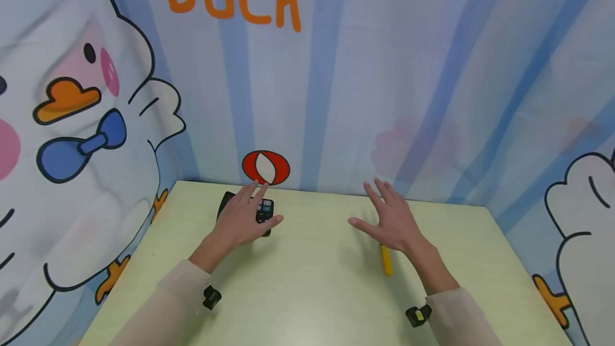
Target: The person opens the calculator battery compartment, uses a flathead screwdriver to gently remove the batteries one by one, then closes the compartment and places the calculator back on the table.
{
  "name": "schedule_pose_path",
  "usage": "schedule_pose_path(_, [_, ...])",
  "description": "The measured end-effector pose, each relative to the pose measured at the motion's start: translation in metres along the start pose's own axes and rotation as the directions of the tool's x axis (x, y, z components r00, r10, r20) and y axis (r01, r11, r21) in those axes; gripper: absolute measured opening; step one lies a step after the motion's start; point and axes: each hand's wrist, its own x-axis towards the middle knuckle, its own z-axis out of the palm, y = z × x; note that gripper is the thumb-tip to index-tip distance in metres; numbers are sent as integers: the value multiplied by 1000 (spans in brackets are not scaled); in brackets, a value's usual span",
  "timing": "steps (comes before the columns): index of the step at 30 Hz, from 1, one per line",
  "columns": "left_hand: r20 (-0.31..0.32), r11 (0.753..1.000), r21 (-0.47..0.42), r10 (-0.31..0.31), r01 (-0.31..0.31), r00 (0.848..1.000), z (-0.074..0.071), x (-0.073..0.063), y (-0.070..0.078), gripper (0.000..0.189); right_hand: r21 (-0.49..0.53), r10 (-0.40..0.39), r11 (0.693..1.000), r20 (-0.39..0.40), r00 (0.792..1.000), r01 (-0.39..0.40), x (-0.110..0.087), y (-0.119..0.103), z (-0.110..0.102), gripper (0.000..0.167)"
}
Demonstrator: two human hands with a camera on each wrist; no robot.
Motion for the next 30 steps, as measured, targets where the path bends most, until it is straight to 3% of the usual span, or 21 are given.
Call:
schedule_pose_path(15, [-19,990,3,-140,140,990,-8,-9,-27,98,63,-62,996,24,998,61,11,-11,7,95])
schedule_pose_path(21, [-22,987,0,-163,163,986,-8,-14,-39,98,78,-71,995,25,997,69,15,-16,11,95])
schedule_pose_path(30, [33,975,-73,-209,210,977,-13,-21,-51,88,132,-81,988,44,996,74,20,-22,20,94])
